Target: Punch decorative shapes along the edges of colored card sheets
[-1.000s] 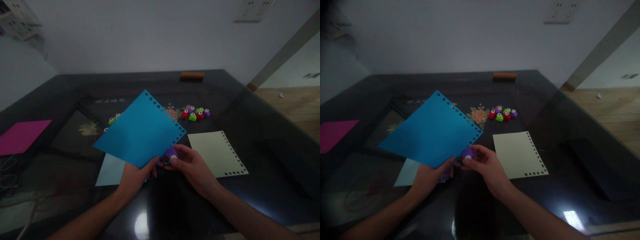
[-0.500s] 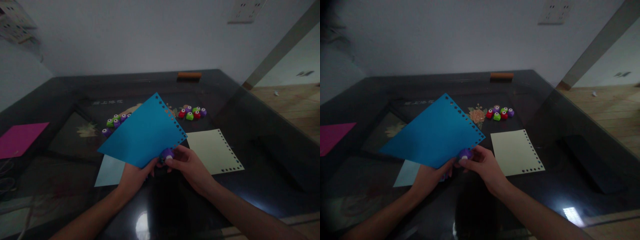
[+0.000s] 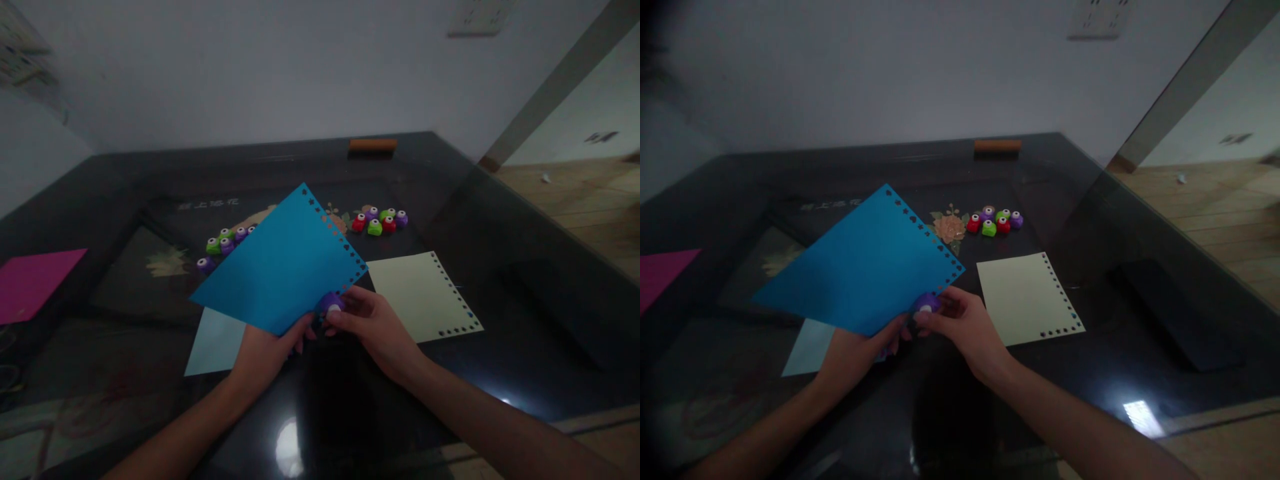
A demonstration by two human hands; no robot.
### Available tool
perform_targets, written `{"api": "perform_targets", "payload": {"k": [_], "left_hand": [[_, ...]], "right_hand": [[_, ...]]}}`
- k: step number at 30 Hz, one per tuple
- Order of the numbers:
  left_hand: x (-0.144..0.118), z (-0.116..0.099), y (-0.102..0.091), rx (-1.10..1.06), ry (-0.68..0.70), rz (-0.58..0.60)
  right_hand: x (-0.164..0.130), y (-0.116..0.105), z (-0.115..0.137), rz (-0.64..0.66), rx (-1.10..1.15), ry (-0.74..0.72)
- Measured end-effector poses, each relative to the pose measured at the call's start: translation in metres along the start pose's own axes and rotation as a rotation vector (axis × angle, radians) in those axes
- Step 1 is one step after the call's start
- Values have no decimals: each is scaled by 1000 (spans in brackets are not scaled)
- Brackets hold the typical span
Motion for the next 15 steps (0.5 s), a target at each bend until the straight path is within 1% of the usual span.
{"api": "perform_targets", "payload": {"k": [6,10,15], "left_hand": [[2,2,1,-9,-14,46],[2,3,1,-20,-5,48],[2,2,0,-38,6,59]], "right_hand": [[0,-1,1,-2,-58,-42],[0,-2,0,4,-72,-67],[-1,-2,2,-1,-74,-61]]}}
Point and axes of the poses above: each hand's wrist, its own x-axis towards the middle knuckle, its own y-axis out of the palm, z = x × y, the point moved 2 cm from there along x, towards the middle knuckle, and after that the axes turned 10 degrees about x, right-handed, at the moved point
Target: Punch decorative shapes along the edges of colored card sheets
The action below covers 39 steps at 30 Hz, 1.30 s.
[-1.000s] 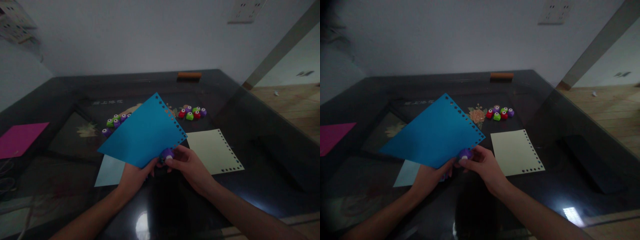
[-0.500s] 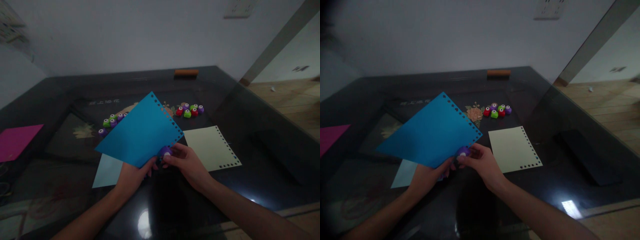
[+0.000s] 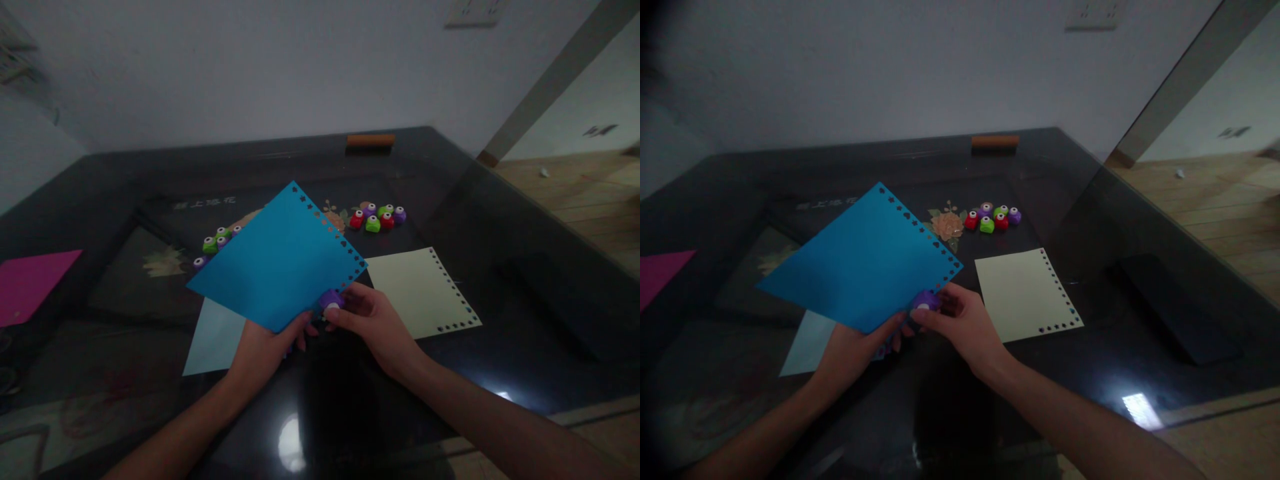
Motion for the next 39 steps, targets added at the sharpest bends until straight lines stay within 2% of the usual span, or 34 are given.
{"api": "perform_targets", "payload": {"k": [12,39], "left_hand": [[0,0,1,-3,33,3],[-1,3,0,16,-9,27]], "right_hand": [[0,0,-2,-28,42,46],[1,-1,-1,-32,41,44]]}}
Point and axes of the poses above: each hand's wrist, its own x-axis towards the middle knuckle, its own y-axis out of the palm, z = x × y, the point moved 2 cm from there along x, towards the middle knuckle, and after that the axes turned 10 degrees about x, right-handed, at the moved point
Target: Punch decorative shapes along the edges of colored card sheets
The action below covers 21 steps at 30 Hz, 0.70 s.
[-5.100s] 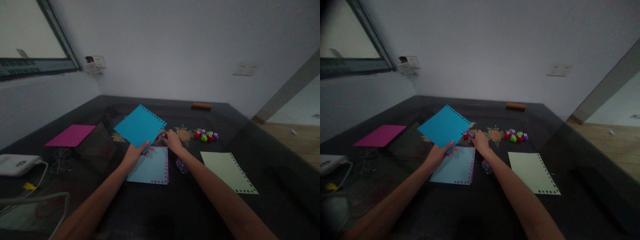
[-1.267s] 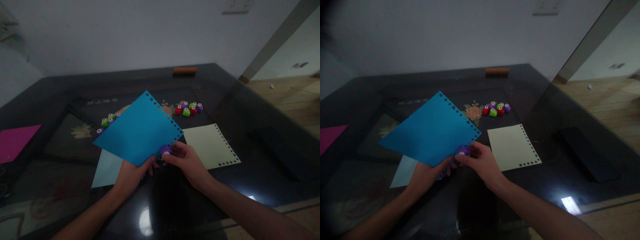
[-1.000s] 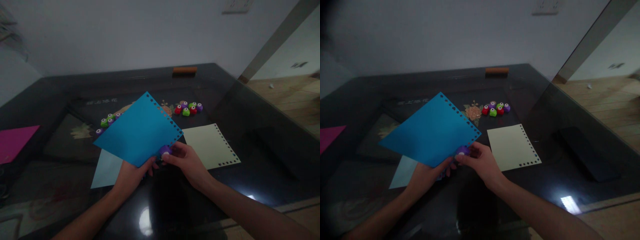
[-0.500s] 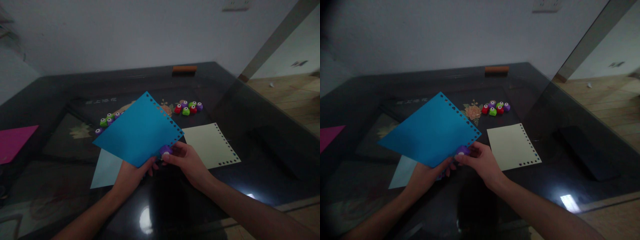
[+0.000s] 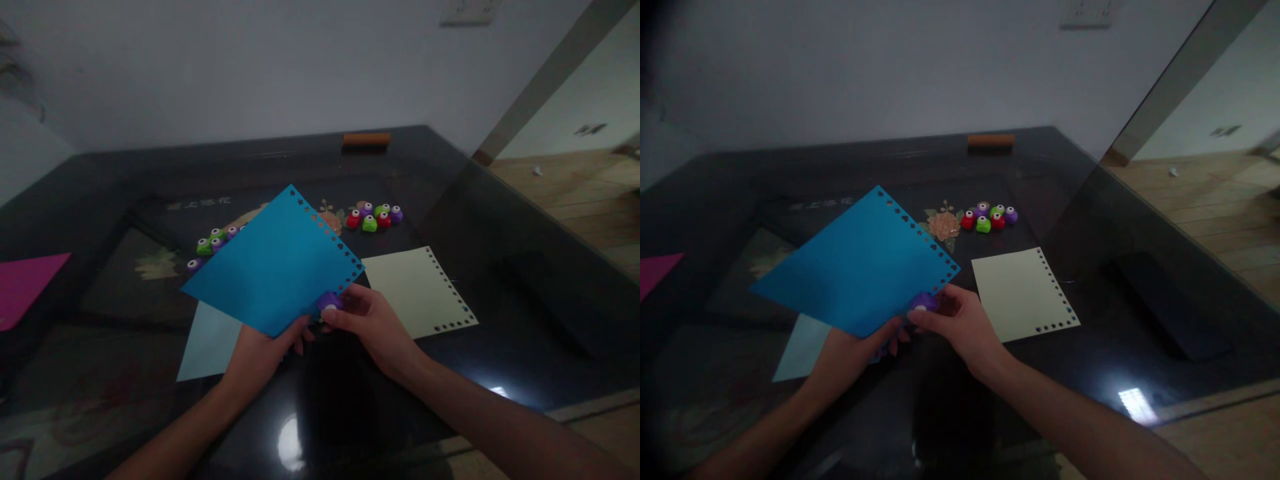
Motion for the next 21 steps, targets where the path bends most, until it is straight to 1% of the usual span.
{"api": "perform_targets", "payload": {"k": [21], "left_hand": [[0,0,0,17,6,1]], "right_hand": [[1,0,-2,-2,17,0]]}}
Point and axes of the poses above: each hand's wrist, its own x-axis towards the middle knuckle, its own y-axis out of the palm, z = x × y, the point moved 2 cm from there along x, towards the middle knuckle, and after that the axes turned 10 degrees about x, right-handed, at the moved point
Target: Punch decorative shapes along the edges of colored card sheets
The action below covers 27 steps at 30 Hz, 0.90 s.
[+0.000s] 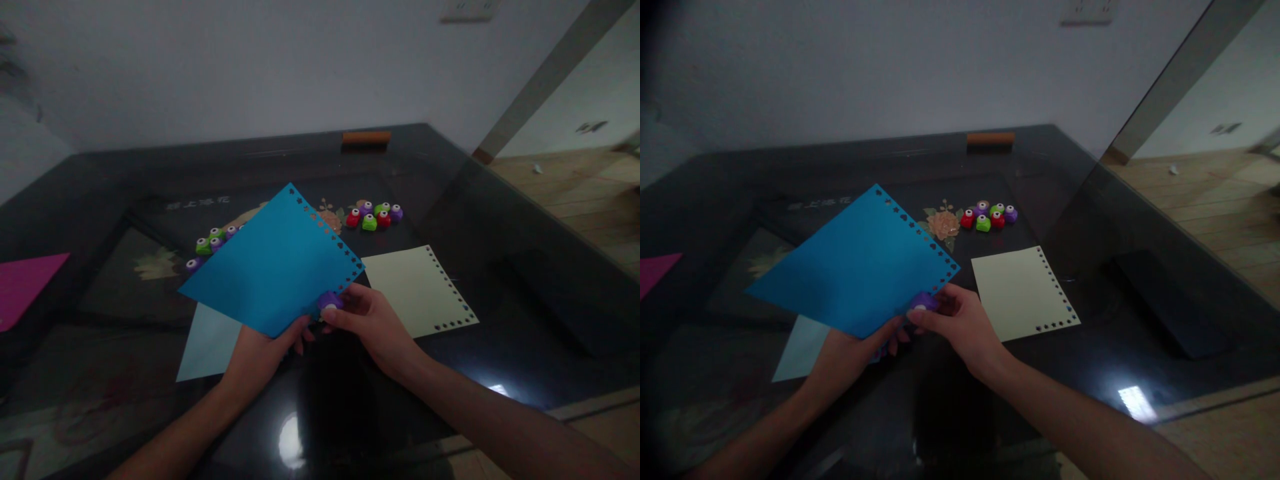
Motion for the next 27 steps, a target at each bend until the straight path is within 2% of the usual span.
{"api": "perform_targets", "payload": {"k": [19,27], "left_hand": [[0,-4,0,-17,-10,-5],[0,-2,-1,19,29,-1]], "right_hand": [[-1,0,1,15,-4,-6],[-1,0,0,14,-8,-4]]}}
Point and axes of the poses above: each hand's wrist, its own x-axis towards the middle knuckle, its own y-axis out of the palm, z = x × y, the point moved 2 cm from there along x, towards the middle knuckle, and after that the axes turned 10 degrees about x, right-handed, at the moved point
